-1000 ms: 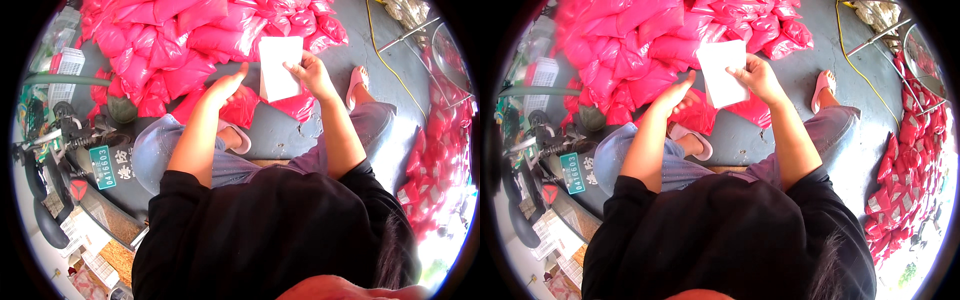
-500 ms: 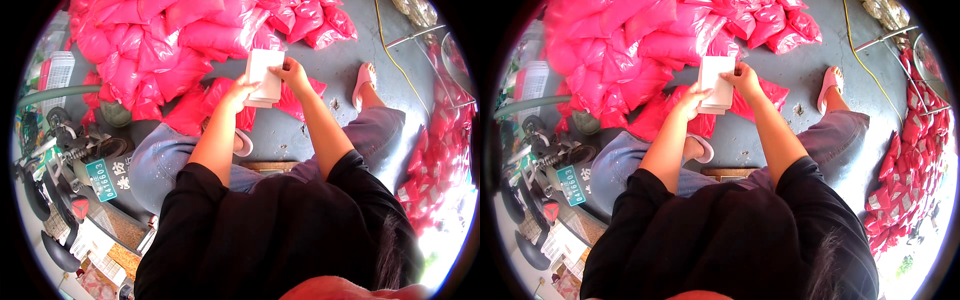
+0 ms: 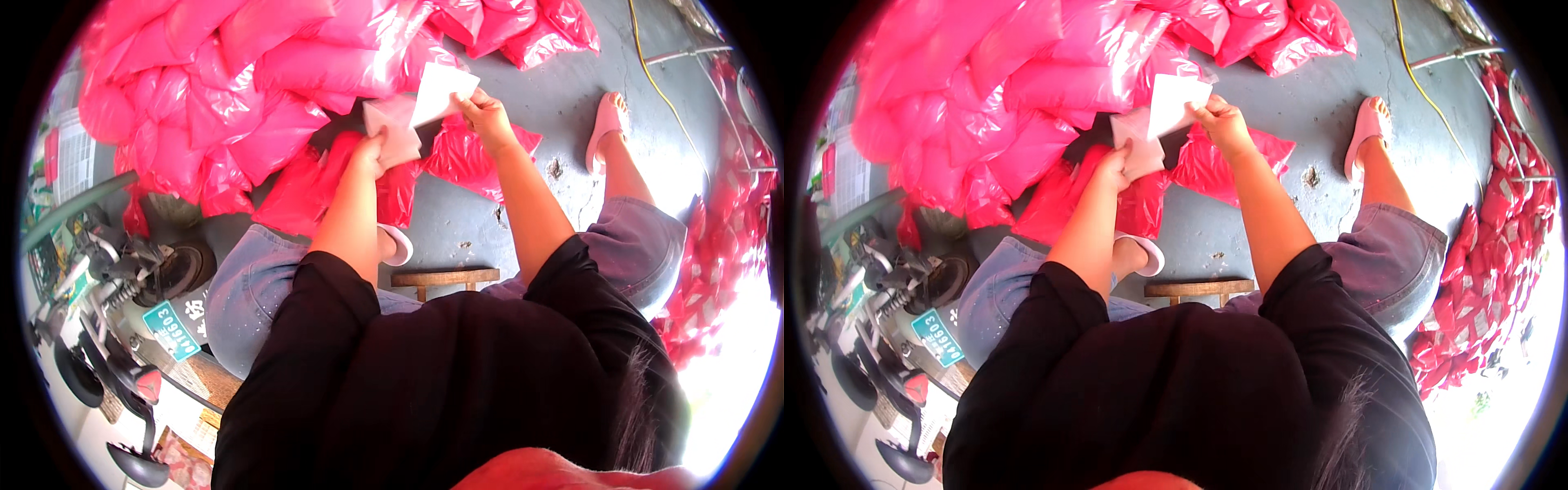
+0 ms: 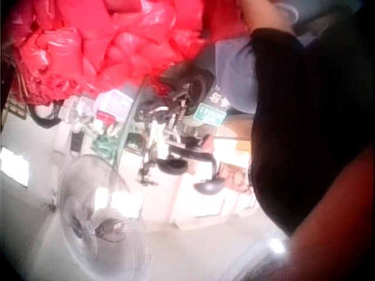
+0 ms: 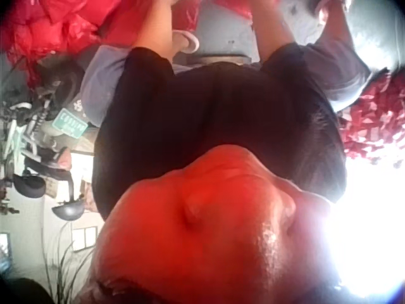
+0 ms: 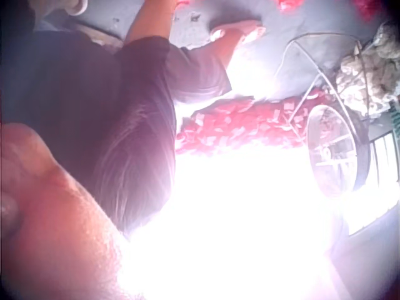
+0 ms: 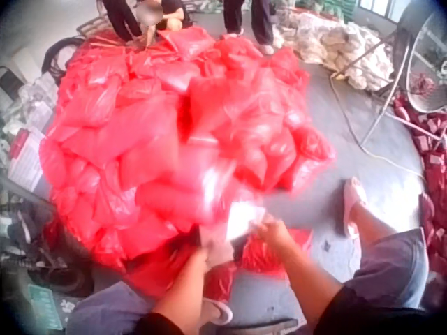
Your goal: The person peels white labels from a stack and sticks them one by one onto red plastic mailing bags on the floor.
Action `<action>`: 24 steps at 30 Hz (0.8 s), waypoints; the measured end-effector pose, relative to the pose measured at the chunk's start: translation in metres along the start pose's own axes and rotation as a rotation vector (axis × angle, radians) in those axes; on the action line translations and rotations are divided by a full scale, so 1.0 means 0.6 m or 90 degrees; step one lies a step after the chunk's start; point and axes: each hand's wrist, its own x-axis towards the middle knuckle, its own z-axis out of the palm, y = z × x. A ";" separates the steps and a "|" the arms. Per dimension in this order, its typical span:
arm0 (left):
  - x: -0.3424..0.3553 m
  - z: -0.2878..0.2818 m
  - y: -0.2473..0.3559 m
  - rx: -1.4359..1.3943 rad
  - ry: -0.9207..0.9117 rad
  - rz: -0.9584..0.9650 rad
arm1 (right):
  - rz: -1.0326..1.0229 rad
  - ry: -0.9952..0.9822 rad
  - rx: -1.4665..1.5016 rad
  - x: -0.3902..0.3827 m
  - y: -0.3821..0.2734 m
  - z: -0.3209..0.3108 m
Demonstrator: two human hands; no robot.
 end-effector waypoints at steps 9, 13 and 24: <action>-0.065 0.033 0.007 -0.059 -0.090 0.111 | -0.356 -0.171 -0.106 -0.149 -0.027 0.017; -0.220 0.142 0.044 0.205 0.069 0.130 | -0.523 -0.060 -0.239 -0.209 -0.017 0.017; -0.319 0.128 0.009 0.386 -0.214 0.326 | -0.648 0.069 -0.397 -0.287 -0.090 -0.024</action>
